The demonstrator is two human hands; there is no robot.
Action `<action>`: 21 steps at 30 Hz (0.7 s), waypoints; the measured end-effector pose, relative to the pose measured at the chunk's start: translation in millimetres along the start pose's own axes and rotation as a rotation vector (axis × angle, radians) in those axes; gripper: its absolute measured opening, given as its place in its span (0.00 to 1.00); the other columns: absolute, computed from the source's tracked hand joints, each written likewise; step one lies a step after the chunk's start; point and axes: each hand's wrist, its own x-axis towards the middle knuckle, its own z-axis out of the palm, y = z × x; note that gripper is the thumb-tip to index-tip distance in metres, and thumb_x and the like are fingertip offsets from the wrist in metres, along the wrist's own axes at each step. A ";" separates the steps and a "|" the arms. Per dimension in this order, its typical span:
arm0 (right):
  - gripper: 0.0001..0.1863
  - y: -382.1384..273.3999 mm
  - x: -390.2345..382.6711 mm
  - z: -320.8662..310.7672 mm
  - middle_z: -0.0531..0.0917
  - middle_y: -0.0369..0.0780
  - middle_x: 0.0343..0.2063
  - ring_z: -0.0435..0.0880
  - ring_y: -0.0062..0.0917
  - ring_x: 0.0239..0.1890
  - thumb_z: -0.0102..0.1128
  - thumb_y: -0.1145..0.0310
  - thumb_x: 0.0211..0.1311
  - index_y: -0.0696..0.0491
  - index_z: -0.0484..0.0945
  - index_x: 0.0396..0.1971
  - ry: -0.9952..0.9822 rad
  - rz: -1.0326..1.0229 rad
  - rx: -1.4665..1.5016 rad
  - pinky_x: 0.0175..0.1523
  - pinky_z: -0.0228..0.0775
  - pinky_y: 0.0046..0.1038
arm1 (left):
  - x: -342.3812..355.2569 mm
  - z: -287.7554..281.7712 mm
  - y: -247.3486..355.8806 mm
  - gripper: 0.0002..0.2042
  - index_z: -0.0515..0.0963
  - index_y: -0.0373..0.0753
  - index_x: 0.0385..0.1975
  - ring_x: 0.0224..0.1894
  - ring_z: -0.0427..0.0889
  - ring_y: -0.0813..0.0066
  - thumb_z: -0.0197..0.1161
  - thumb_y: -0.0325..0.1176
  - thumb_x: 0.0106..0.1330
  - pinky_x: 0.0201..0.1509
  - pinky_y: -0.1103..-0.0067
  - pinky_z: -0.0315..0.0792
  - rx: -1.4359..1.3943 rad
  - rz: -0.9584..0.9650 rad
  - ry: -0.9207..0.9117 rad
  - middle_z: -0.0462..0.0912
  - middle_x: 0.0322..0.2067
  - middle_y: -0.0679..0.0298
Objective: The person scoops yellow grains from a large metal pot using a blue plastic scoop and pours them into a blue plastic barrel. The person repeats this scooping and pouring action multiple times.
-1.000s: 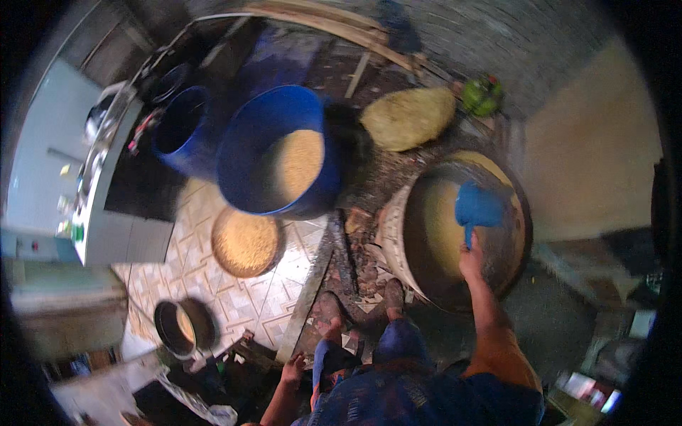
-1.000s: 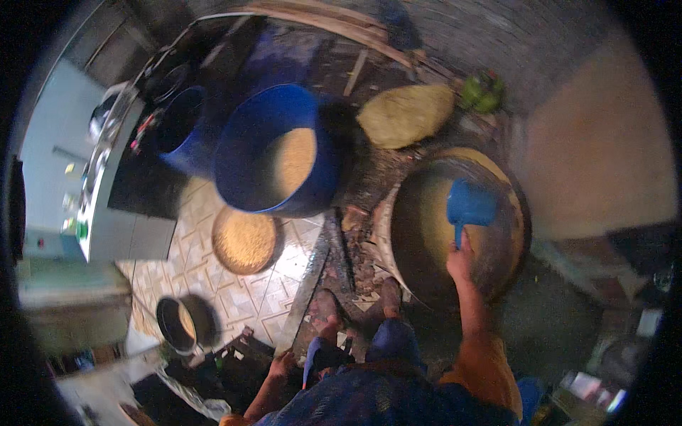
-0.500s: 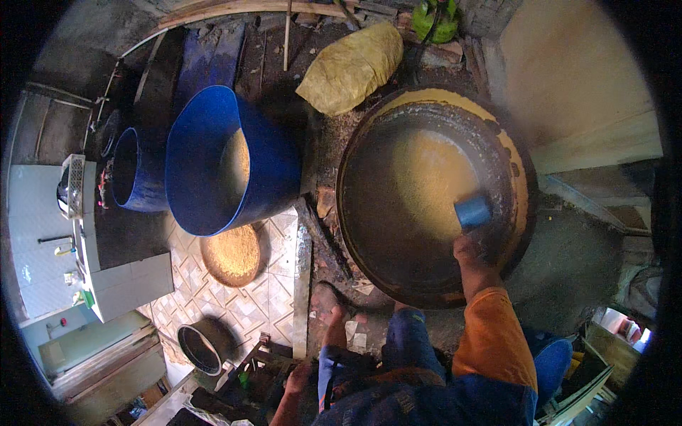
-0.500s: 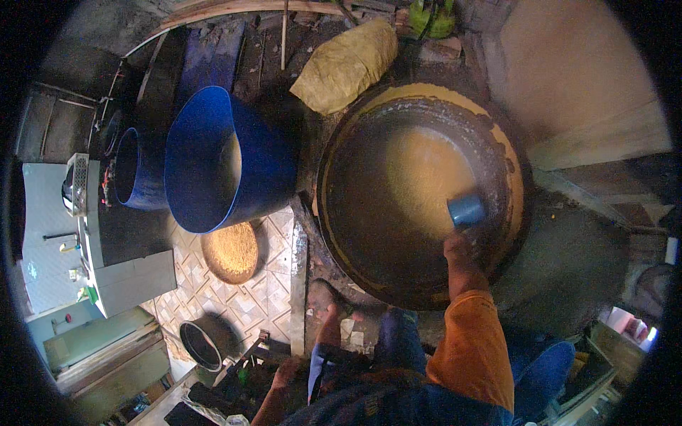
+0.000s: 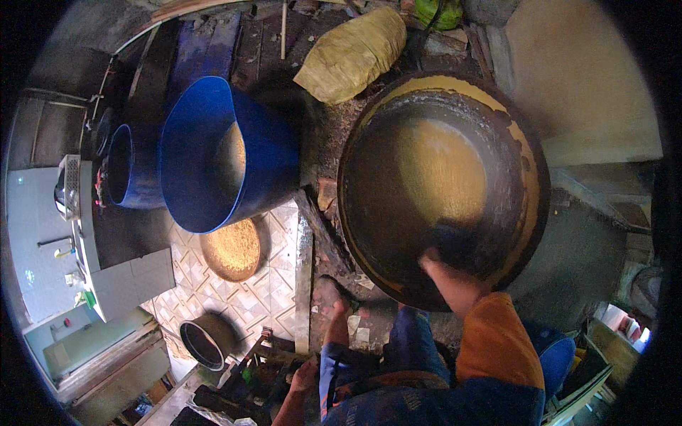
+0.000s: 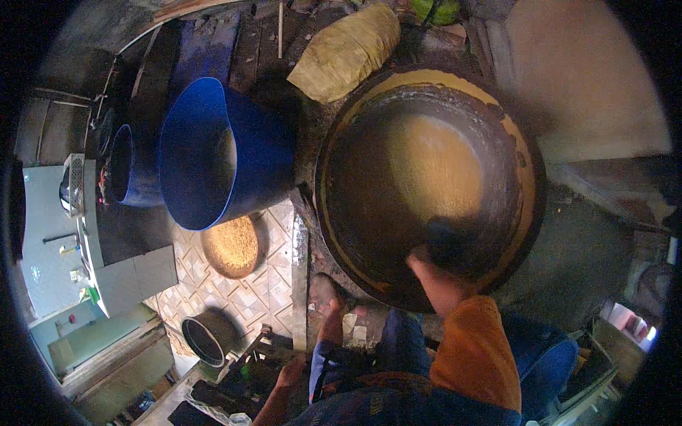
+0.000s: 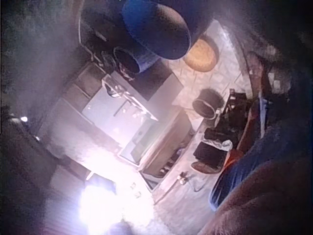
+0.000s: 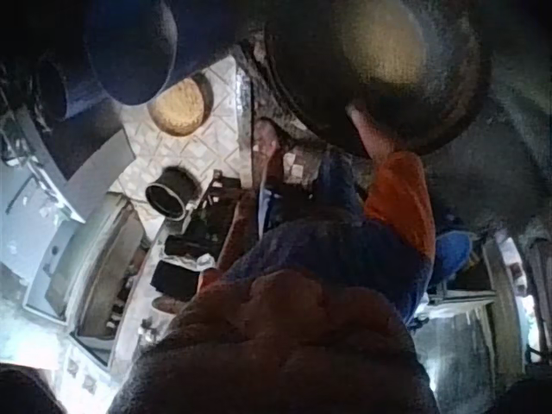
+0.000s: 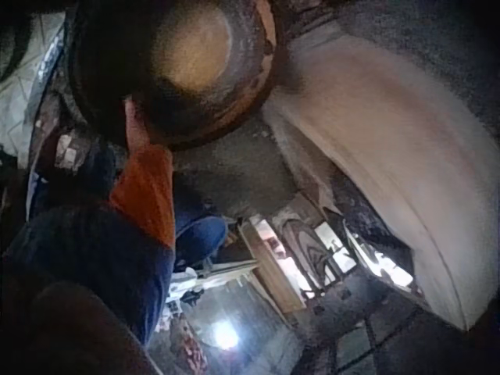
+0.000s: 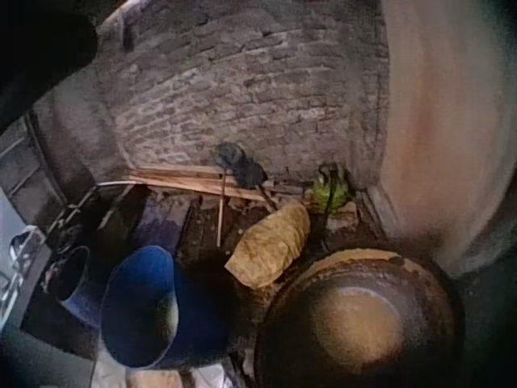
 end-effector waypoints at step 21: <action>0.12 -184.5 13.5 -206.0 0.75 0.34 0.29 0.69 0.21 0.23 0.60 0.59 0.63 0.44 0.70 0.41 0.035 -0.313 1.377 0.24 0.60 0.25 | -33.9 -1.5 -3.5 0.22 0.67 0.34 0.63 0.62 0.71 0.72 0.53 0.35 0.72 0.66 0.76 0.64 -0.606 -0.061 0.171 0.74 0.60 0.57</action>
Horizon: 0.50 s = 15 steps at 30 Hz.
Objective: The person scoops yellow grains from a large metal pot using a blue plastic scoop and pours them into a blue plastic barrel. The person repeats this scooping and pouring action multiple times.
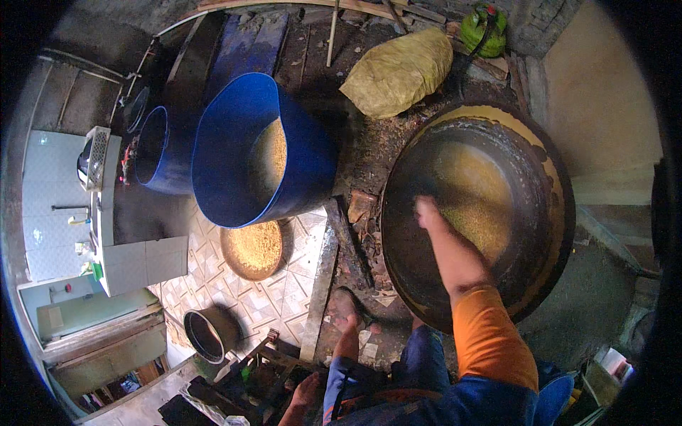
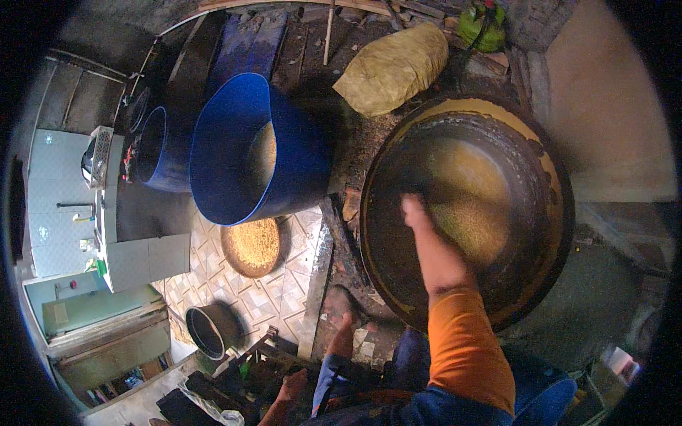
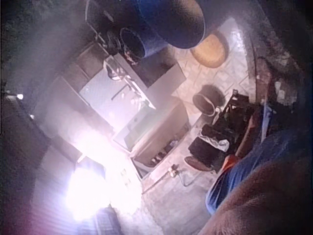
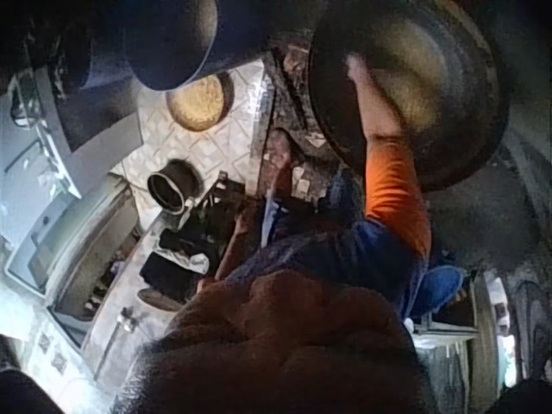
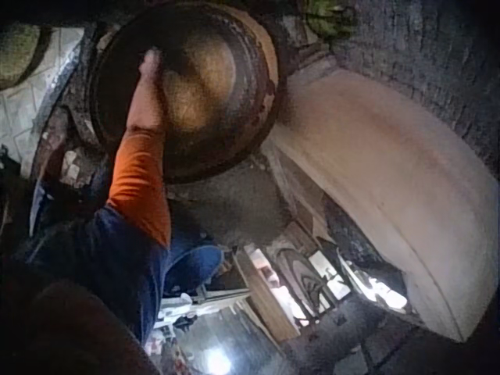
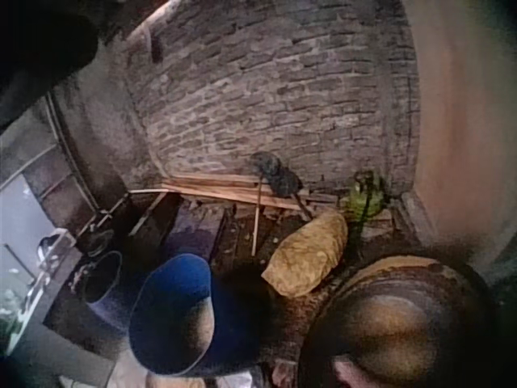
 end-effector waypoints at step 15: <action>0.07 -69.5 -312.5 -95.2 0.73 0.31 0.24 0.62 0.12 0.13 0.58 0.68 0.65 0.47 0.70 0.39 -0.232 -0.099 0.498 0.15 0.51 0.17 | 59.8 -15.3 -27.6 0.20 0.74 0.37 0.53 0.54 0.77 0.69 0.51 0.45 0.71 0.60 0.74 0.68 0.643 0.347 -0.220 0.79 0.51 0.56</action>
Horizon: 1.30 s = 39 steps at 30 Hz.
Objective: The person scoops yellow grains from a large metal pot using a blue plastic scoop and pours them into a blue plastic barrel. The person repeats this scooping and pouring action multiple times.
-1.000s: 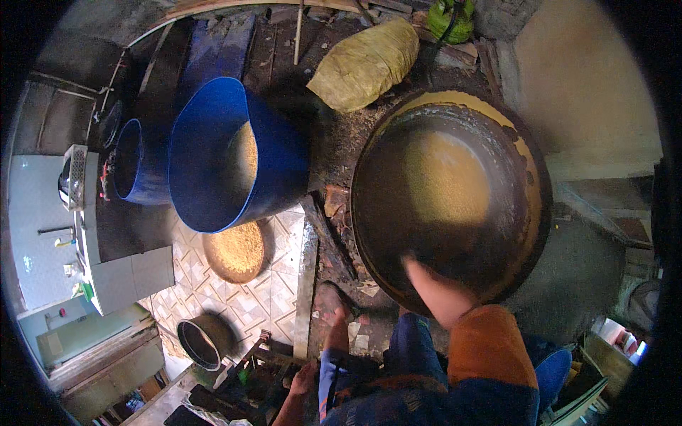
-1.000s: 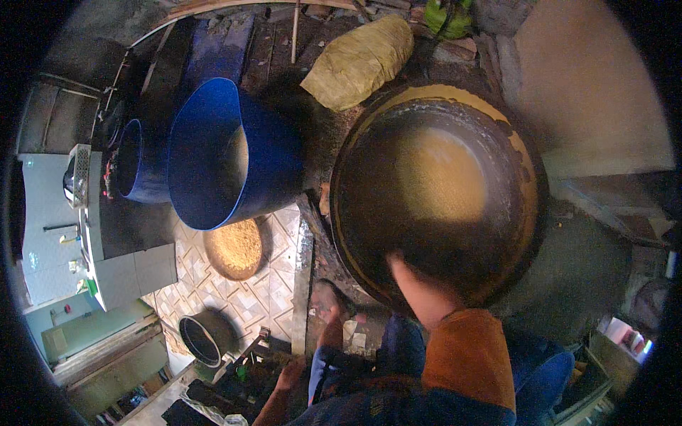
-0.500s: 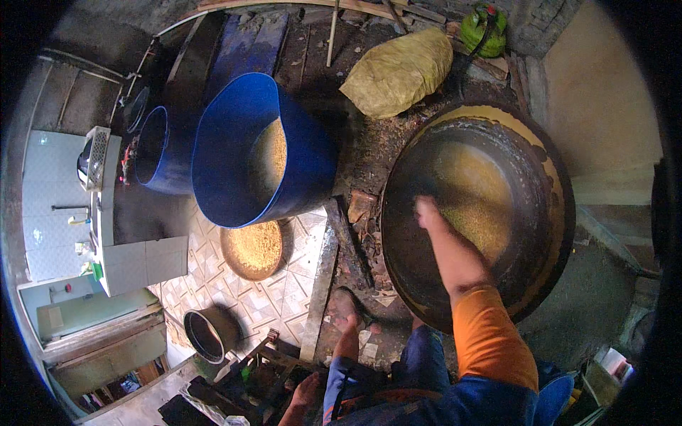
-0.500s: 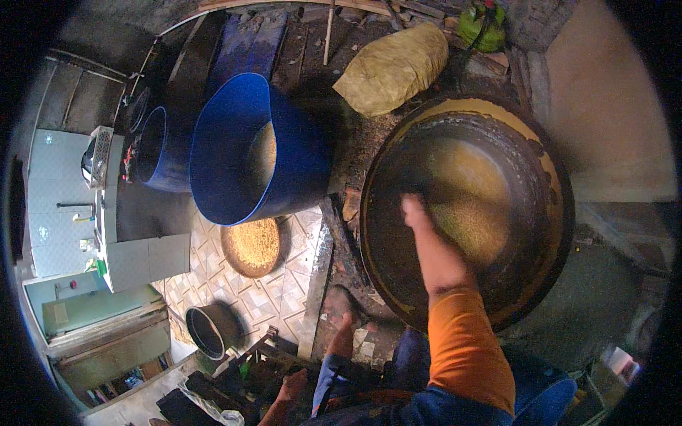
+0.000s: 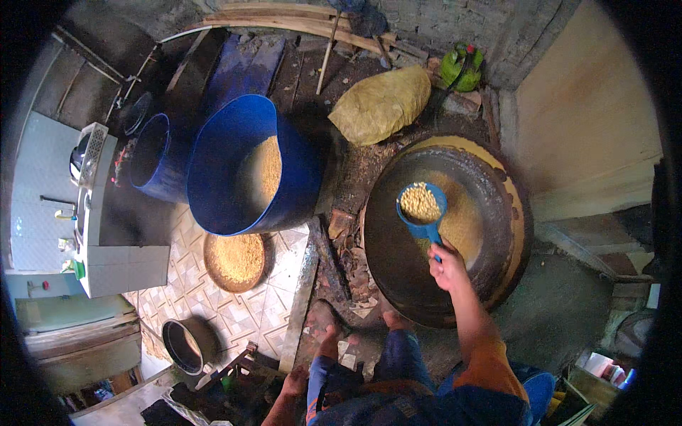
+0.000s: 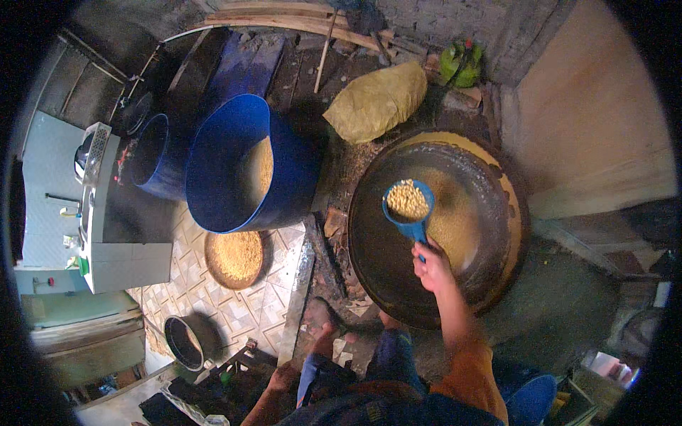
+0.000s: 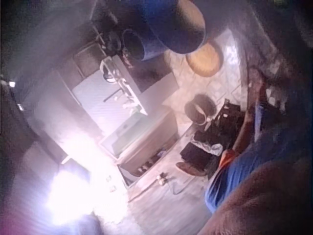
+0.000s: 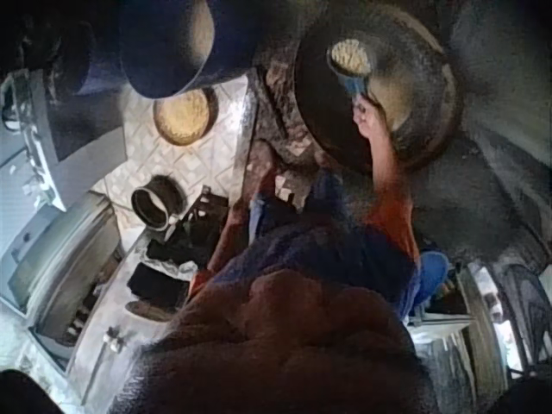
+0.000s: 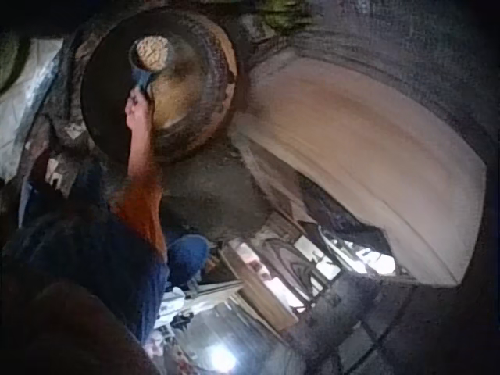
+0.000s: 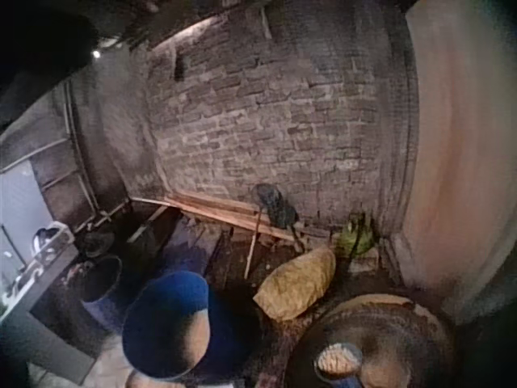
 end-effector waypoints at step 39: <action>0.23 380.6 3.8 602.5 0.82 0.51 0.43 0.85 0.43 0.42 0.45 0.70 0.66 0.54 0.64 0.61 -0.572 -0.968 -2.457 0.43 0.79 0.44 | -162.7 47.3 -78.0 0.21 0.68 0.33 0.63 0.57 0.75 0.67 0.50 0.36 0.73 0.61 0.74 0.67 -1.455 -0.593 0.631 0.77 0.54 0.58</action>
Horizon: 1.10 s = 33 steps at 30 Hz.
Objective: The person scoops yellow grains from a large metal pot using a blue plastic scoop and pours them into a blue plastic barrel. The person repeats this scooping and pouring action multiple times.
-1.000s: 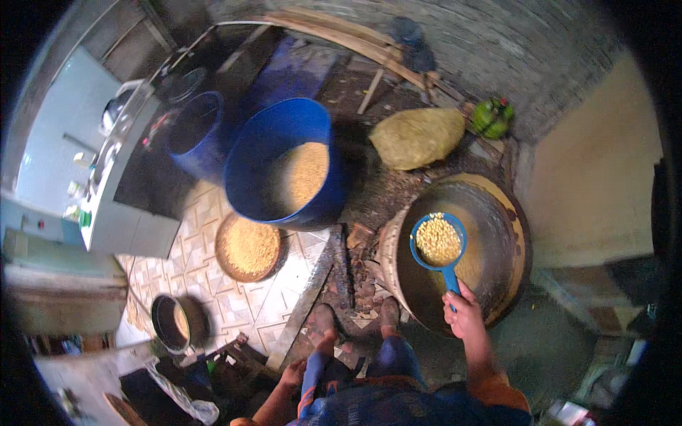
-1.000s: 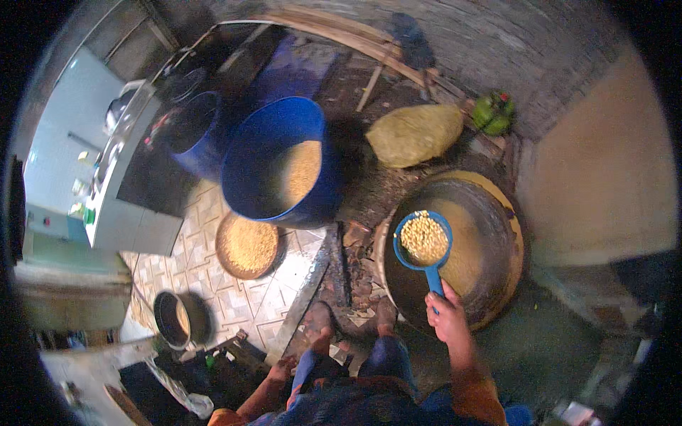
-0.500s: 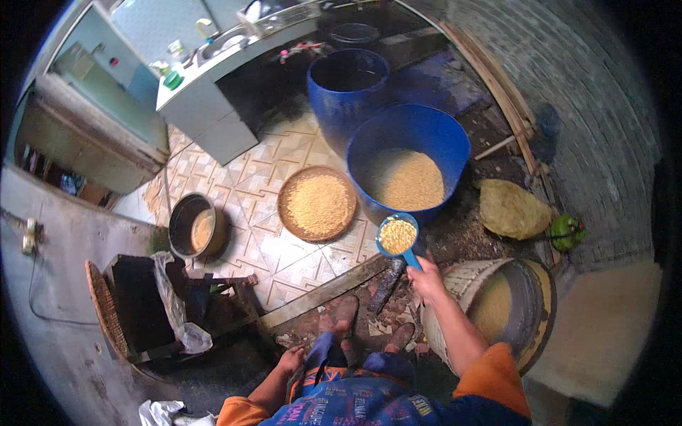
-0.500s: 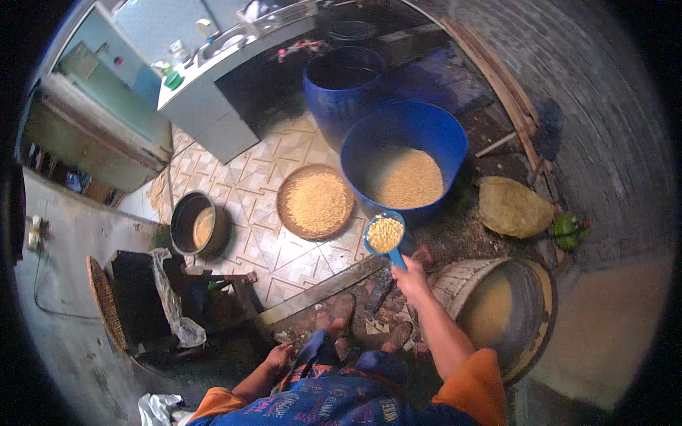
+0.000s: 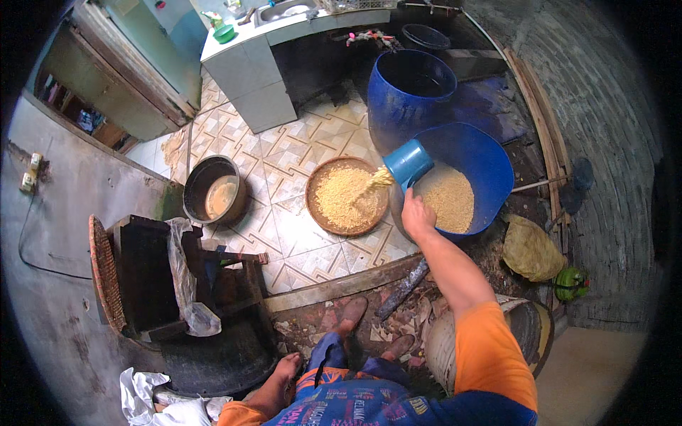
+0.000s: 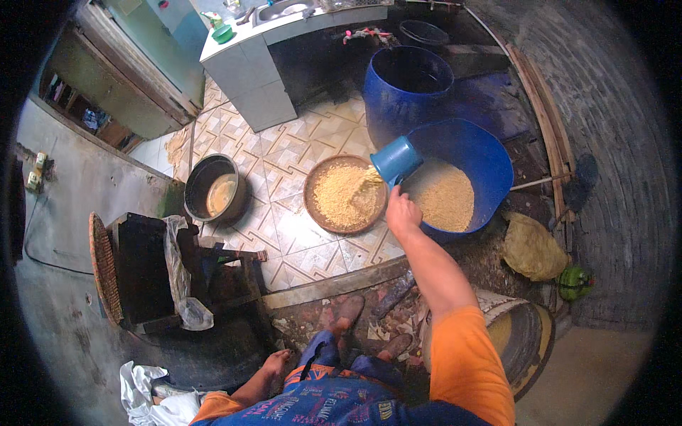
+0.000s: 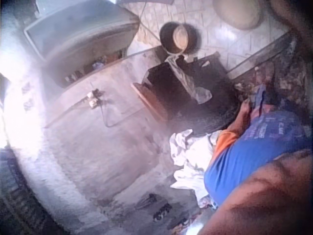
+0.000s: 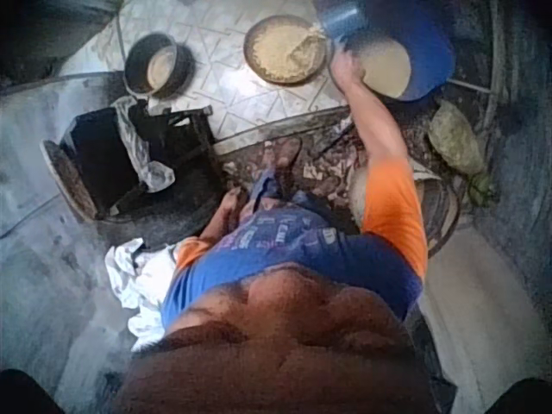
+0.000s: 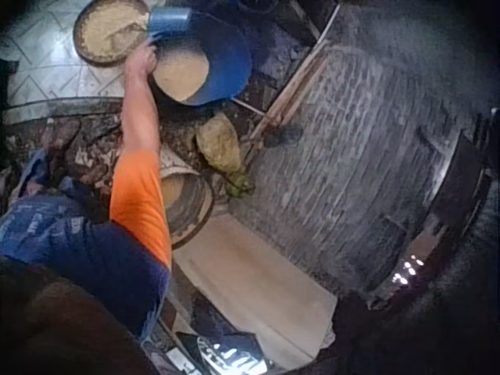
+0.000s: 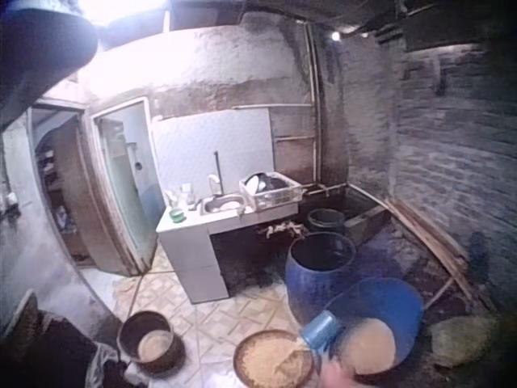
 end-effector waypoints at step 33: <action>0.18 396.9 -467.2 158.7 0.70 0.33 0.25 0.61 0.18 0.14 0.50 0.66 0.69 0.44 0.68 0.57 0.844 1.474 1.706 0.18 0.53 0.23 | 74.0 80.8 60.5 0.21 0.71 0.35 0.60 0.44 0.79 0.74 0.53 0.41 0.72 0.45 0.80 0.72 0.371 0.147 -0.382 0.80 0.47 0.61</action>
